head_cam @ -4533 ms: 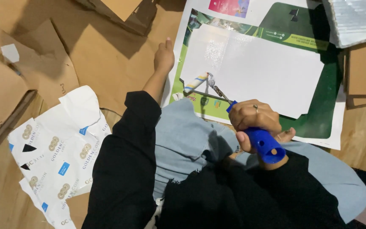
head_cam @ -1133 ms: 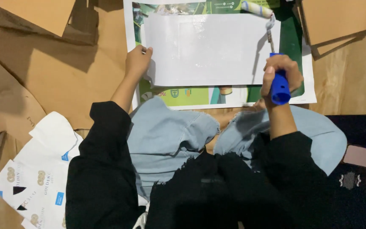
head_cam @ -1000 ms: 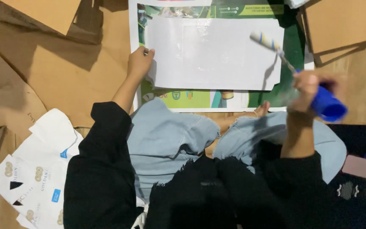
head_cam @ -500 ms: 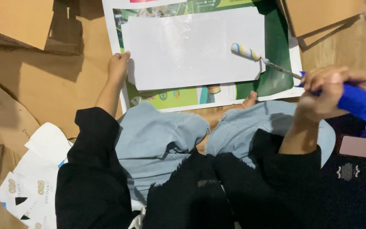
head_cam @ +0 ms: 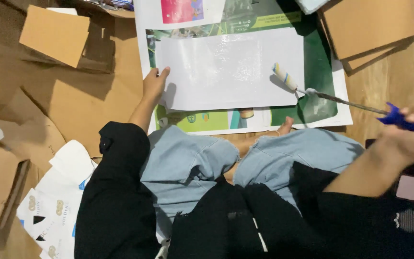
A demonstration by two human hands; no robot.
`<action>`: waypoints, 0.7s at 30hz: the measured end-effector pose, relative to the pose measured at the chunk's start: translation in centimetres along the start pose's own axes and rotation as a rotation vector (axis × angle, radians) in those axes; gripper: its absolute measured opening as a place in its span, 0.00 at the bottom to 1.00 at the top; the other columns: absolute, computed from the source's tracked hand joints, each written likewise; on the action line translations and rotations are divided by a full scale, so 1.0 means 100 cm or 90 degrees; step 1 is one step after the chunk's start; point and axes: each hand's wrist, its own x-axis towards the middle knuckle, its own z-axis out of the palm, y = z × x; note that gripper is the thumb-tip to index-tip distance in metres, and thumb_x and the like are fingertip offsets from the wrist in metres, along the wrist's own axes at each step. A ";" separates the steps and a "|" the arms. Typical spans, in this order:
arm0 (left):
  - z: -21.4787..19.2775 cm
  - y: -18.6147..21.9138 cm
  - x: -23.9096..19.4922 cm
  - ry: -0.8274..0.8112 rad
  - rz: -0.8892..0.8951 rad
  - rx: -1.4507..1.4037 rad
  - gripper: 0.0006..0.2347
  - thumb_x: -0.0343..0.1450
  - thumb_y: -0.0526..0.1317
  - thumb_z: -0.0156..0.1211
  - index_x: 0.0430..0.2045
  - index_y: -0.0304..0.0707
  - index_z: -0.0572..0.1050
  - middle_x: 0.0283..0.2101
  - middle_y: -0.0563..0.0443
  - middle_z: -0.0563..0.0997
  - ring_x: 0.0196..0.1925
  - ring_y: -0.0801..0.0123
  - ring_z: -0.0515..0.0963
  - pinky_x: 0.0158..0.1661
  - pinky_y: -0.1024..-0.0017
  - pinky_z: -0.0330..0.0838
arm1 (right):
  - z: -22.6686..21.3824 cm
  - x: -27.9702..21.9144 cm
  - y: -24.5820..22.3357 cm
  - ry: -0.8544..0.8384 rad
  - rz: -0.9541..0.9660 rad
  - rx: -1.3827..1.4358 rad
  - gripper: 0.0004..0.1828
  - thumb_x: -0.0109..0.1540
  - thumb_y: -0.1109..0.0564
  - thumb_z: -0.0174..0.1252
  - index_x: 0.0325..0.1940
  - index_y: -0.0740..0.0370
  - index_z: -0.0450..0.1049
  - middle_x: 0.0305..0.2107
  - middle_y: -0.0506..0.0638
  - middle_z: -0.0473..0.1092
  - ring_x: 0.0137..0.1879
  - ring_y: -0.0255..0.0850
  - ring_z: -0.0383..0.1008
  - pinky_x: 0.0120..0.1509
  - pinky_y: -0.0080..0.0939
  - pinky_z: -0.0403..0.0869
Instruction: The person sits on the floor and uses a small roller to apply a clear adhesive to the surface of white paper sheets. They repeatedly roll the tool back and forth to cover the paper, then lift and flip the sheets to work on different areas.
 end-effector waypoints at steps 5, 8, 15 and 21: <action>0.003 0.000 -0.003 -0.008 -0.040 0.011 0.29 0.64 0.51 0.45 0.58 0.35 0.58 0.60 0.43 0.63 0.59 0.55 0.65 0.53 0.65 0.60 | -0.043 0.035 0.018 0.024 -0.013 0.032 0.05 0.49 0.60 0.51 0.19 0.62 0.66 0.22 0.55 0.65 0.33 0.48 0.70 0.49 0.57 0.74; -0.001 -0.001 -0.002 0.000 -0.038 0.015 0.17 0.62 0.46 0.43 0.41 0.38 0.62 0.44 0.48 0.67 0.43 0.61 0.67 0.40 0.69 0.61 | 0.041 -0.020 -0.004 0.027 0.018 0.016 0.05 0.50 0.58 0.53 0.23 0.62 0.67 0.24 0.56 0.65 0.35 0.48 0.68 0.49 0.45 0.71; -0.001 -0.035 0.023 -0.003 -0.080 0.048 0.06 0.61 0.41 0.41 0.25 0.42 0.62 0.32 0.52 0.67 0.32 0.67 0.65 0.29 0.71 0.58 | 0.122 -0.082 0.023 -0.224 0.054 0.038 0.09 0.62 0.67 0.59 0.38 0.56 0.68 0.19 0.48 0.63 0.24 0.42 0.64 0.34 0.45 0.71; -0.001 -0.030 0.001 0.016 0.053 0.135 0.22 0.61 0.30 0.50 0.50 0.20 0.64 0.48 0.22 0.70 0.52 0.34 0.71 0.46 0.44 0.69 | 0.165 -0.195 0.063 -0.277 0.135 0.116 0.11 0.56 0.68 0.49 0.31 0.54 0.58 0.08 0.47 0.52 0.13 0.41 0.57 0.26 0.45 0.71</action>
